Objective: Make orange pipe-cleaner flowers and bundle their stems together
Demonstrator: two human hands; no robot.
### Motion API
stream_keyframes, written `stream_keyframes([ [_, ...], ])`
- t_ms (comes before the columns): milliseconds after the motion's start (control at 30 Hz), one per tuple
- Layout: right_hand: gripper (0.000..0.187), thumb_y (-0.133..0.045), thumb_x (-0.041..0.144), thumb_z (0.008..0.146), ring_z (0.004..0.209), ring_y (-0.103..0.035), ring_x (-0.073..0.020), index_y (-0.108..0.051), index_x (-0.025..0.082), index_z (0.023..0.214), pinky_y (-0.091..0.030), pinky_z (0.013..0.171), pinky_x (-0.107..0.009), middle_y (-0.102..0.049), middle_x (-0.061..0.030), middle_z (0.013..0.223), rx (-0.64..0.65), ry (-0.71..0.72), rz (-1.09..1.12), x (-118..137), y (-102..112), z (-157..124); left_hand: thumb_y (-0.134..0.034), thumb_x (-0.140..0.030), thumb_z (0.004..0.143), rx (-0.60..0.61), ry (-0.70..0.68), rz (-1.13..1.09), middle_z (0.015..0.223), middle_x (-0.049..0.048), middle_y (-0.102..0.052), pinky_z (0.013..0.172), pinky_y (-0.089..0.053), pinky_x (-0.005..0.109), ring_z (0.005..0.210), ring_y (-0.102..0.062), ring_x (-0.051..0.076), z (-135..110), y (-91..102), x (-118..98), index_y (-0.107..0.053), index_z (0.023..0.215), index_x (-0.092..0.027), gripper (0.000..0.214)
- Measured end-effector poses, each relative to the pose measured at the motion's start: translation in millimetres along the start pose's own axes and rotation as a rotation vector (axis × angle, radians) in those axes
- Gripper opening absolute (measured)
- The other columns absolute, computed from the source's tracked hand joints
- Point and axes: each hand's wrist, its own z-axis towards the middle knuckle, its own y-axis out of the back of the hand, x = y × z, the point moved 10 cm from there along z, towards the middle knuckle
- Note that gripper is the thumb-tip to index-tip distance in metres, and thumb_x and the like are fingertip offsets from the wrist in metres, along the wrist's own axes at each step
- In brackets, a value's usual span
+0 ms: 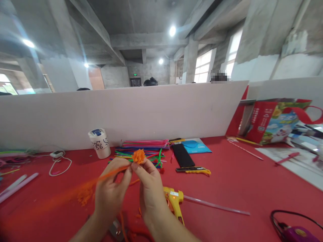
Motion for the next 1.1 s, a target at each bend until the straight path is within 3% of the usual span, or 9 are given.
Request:
stream_keyframes([
  [67,0.018,-0.079,0.022,0.058,0.071,-0.055,-0.0113,-0.07,0.019,0.074,-0.043,0.07,-0.021,-0.065,0.0014,0.075,0.002,-0.003,0.004,0.6,-0.7,-1.4,-0.058,-0.012,0.073,0.005,-0.109,0.05,0.068,0.0007,-0.059,0.069,-0.044,0.026,0.071,-0.055,0.016,-2.4,-0.1,-10.4,-0.064,0.065,-0.021,0.013],
  [100,0.017,-0.079,0.022,0.059,0.069,-0.054,-0.0109,-0.07,0.019,0.073,-0.042,0.068,-0.021,-0.065,0.0016,0.074,0.009,0.005,-0.002,2.7,-1.6,-1.9,-0.058,-0.012,0.073,0.004,-0.074,0.023,0.067,0.0003,-0.058,0.066,-0.043,0.025,0.069,-0.054,0.015,-2.5,0.3,-7.9,-0.063,0.065,-0.021,0.013],
  [233,0.014,-0.076,0.026,0.062,0.052,-0.048,-0.0091,-0.065,0.018,0.059,-0.039,0.057,-0.022,-0.057,0.0037,0.055,0.093,0.033,-0.07,11.4,-11.3,-3.0,-0.059,-0.021,0.075,0.059,0.368,-0.327,0.055,-0.0016,-0.053,0.056,-0.042,0.023,0.055,-0.049,0.012,-7.9,-11.4,25.6,-0.059,0.06,-0.018,0.016],
  [300,0.02,-0.075,0.029,0.064,0.045,-0.043,-0.0082,-0.062,0.017,0.055,-0.036,0.051,-0.022,-0.051,0.0048,0.049,0.125,0.035,-0.096,13.1,-15.3,-3.6,-0.061,-0.023,0.074,0.083,0.503,-0.517,0.051,-0.0023,-0.053,0.055,-0.042,0.022,0.051,-0.048,0.011,-12.8,-20.3,31.5,-0.06,0.06,-0.016,0.016],
  [500,0.017,-0.076,0.03,0.063,0.042,-0.044,-0.0079,-0.066,0.017,0.067,-0.035,0.042,-0.021,-0.053,0.004,0.052,0.172,-0.031,-0.059,5.9,-19.6,-5.0,-0.067,-0.02,0.065,0.025,0.717,-0.756,0.051,-0.001,-0.057,0.047,-0.041,0.019,0.047,-0.048,0.008,-22.8,-25.6,38.3,-0.064,0.057,-0.014,0.01],
  [733,0.018,-0.077,0.029,0.061,0.039,-0.048,-0.0087,-0.065,0.017,0.067,-0.038,0.041,-0.02,-0.055,0.0037,0.048,0.19,-0.131,-0.013,-4.9,-18.6,-2.6,-0.067,-0.017,0.064,0.079,0.877,-0.877,0.051,-0.0012,-0.055,0.045,-0.038,0.015,0.047,-0.044,0.005,-30.9,-38.0,43.9,-0.063,0.056,-0.011,0.01],
  [833,0.018,-0.077,0.029,0.061,0.041,-0.047,-0.008,-0.066,0.016,0.066,-0.038,0.044,-0.02,-0.055,0.0038,0.048,0.193,-0.132,-0.013,-5.6,-19.4,-1.8,-0.067,-0.018,0.066,0.071,0.807,-0.844,0.052,-0.0017,-0.055,0.047,-0.038,0.016,0.048,-0.044,0.006,-25.9,-36.3,45.2,-0.062,0.059,-0.012,0.011],
  [933,0.016,-0.078,0.025,0.06,0.053,-0.051,-0.0085,-0.067,0.016,0.068,-0.042,0.055,-0.02,-0.062,0.0023,0.06,0.099,-0.06,-0.006,-0.6,-9.8,1.5,-0.065,-0.022,0.07,-0.007,0.614,-0.642,0.054,-0.0023,-0.056,0.05,-0.04,0.018,0.05,-0.047,0.007,-14.4,-20.1,44.5,-0.061,0.063,-0.015,0.011],
  [1100,0.016,-0.08,0.022,0.057,0.067,-0.053,-0.0092,-0.067,0.017,0.064,-0.041,0.071,-0.021,-0.063,0.0041,0.065,0.034,-0.025,0.017,-1.6,-0.3,3.7,-0.055,-0.018,0.08,0.031,0.064,-0.036,0.067,-0.0007,-0.059,0.061,-0.045,0.023,0.063,-0.054,0.012,2.1,-3.0,7.8,-0.062,0.074,-0.018,0.009],
])
